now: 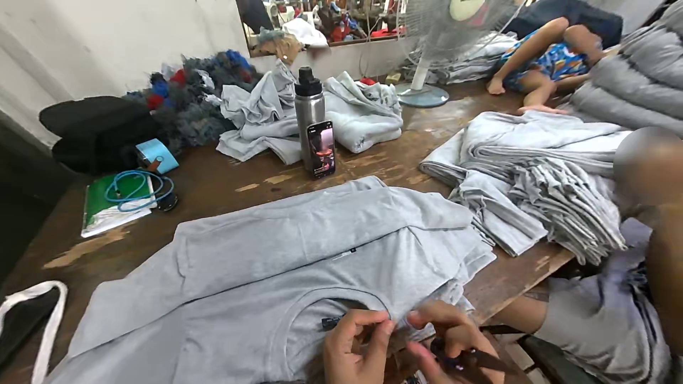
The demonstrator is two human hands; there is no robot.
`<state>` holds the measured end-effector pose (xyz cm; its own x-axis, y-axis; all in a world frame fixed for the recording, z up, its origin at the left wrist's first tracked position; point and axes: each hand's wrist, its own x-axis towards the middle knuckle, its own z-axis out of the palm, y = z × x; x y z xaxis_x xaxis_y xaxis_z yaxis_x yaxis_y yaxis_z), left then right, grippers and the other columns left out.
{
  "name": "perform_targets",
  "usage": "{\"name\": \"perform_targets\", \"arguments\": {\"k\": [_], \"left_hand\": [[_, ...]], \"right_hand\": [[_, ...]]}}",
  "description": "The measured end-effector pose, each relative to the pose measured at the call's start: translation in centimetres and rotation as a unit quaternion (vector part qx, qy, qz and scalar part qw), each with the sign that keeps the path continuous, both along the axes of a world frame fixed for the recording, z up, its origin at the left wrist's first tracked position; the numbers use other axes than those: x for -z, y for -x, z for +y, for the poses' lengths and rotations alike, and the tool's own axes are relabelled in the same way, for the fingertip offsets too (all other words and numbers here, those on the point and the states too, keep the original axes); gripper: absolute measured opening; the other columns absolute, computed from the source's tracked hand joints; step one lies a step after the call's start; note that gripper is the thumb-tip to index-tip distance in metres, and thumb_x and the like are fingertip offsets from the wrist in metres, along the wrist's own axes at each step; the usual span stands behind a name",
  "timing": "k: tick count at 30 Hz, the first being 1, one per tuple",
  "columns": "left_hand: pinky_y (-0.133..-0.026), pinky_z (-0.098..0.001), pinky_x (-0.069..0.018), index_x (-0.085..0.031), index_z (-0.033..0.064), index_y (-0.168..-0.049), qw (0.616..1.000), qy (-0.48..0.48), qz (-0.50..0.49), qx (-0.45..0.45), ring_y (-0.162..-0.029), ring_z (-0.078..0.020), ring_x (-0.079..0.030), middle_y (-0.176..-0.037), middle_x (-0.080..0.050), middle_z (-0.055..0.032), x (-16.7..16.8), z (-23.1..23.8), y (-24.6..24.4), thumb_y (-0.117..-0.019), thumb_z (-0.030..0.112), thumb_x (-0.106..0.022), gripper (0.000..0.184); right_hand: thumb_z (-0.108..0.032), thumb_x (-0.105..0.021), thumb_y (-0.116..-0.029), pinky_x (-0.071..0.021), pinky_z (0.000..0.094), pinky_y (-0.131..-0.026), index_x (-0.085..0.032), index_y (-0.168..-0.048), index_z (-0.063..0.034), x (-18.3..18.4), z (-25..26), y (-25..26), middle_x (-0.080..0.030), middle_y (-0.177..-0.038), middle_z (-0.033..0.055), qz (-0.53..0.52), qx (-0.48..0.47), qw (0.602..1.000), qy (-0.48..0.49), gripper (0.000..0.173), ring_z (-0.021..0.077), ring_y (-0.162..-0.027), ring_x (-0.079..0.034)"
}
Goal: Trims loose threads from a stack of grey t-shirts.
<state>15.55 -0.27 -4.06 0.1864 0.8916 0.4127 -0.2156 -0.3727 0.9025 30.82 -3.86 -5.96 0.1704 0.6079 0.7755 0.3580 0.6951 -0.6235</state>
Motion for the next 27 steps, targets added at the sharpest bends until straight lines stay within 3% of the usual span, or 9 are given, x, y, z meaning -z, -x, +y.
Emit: {"name": "perform_targets", "arguments": {"k": [5, 8, 12, 16, 21, 27], "left_hand": [[-0.085, -0.0229, -0.0610, -0.065, 0.0048, -0.111, 1.000, 0.013, -0.016, 0.018, -0.092, -0.0034, -0.072, -0.103, -0.076, 0.0026, -0.1, -0.6, 0.5, -0.0925, -0.006, -0.066, 0.021], [-0.086, -0.0241, -0.0609, -0.059, 0.0001, -0.118, 1.000, 0.004, 0.010, 0.023, -0.093, -0.0038, -0.072, -0.106, -0.075, -0.0009, -0.5, -1.0, 0.6, -0.0926, -0.009, -0.062, 0.027], [-0.095, -0.0275, -0.0577, -0.051, -0.0049, -0.132, 0.994, -0.068, 0.074, 0.033, -0.110, -0.0072, -0.069, -0.120, -0.070, -0.0111, -0.2, -1.6, 0.9, -0.0921, -0.003, -0.062, 0.042], [-0.099, -0.0249, -0.0546, -0.057, -0.0047, -0.126, 0.986, -0.123, 0.108, 0.029, -0.114, -0.0072, -0.066, -0.120, -0.069, -0.0125, 0.0, -1.7, 0.8, -0.0881, -0.002, -0.066, 0.039], [-0.093, -0.0165, -0.0538, -0.074, -0.0033, -0.107, 0.976, -0.151, 0.159, -0.010, -0.102, -0.0076, -0.067, -0.106, -0.069, -0.0153, 0.3, -1.2, 0.3, -0.0856, -0.003, -0.071, 0.022], [-0.091, -0.0141, -0.0539, -0.074, 0.0020, -0.101, 0.971, -0.199, 0.128, -0.043, -0.100, -0.0033, -0.067, -0.104, -0.070, -0.0086, 1.6, -0.3, 0.2, -0.0903, 0.004, -0.072, 0.011]], "right_hand": [[-0.012, -0.074, -0.0934, -0.0499, 0.0242, -0.102, -0.047, -0.092, -0.0143, 0.2, 0.9, 0.9, -0.065, -0.116, -0.0014, -0.142, 0.031, 0.988, -0.049, 0.028, 0.0106, -0.117, -0.061], [-0.010, -0.074, -0.0929, -0.0491, 0.0228, -0.101, -0.047, -0.090, -0.0144, 0.3, 0.9, 0.7, -0.066, -0.113, -0.0017, -0.175, 0.060, 0.981, -0.064, 0.028, 0.0101, -0.114, -0.061], [-0.011, -0.074, -0.0932, -0.0518, 0.0223, -0.096, -0.048, -0.084, -0.0131, 0.4, 0.6, 0.0, -0.067, -0.097, -0.0011, -0.162, 0.054, 0.983, -0.061, 0.028, 0.0104, -0.105, -0.064], [-0.011, -0.071, -0.0953, -0.0535, 0.0219, -0.092, -0.048, -0.086, -0.0130, 0.6, 0.5, -0.7, -0.064, -0.091, -0.0009, -0.137, 0.029, 0.988, -0.056, 0.025, 0.0102, -0.100, -0.064], [-0.012, -0.069, -0.0973, -0.0535, 0.0218, -0.089, -0.047, -0.086, -0.0134, 0.1, 0.0, -0.7, -0.062, -0.091, 0.0000, -0.134, 0.031, 0.989, -0.045, 0.025, 0.0101, -0.097, -0.064], [-0.008, -0.067, -0.0964, -0.0492, 0.0176, -0.078, -0.047, -0.089, -0.0141, -0.2, -0.9, 0.4, -0.064, -0.097, 0.0000, -0.111, 0.018, 0.994, -0.012, 0.022, 0.0074, -0.089, -0.060]]}}
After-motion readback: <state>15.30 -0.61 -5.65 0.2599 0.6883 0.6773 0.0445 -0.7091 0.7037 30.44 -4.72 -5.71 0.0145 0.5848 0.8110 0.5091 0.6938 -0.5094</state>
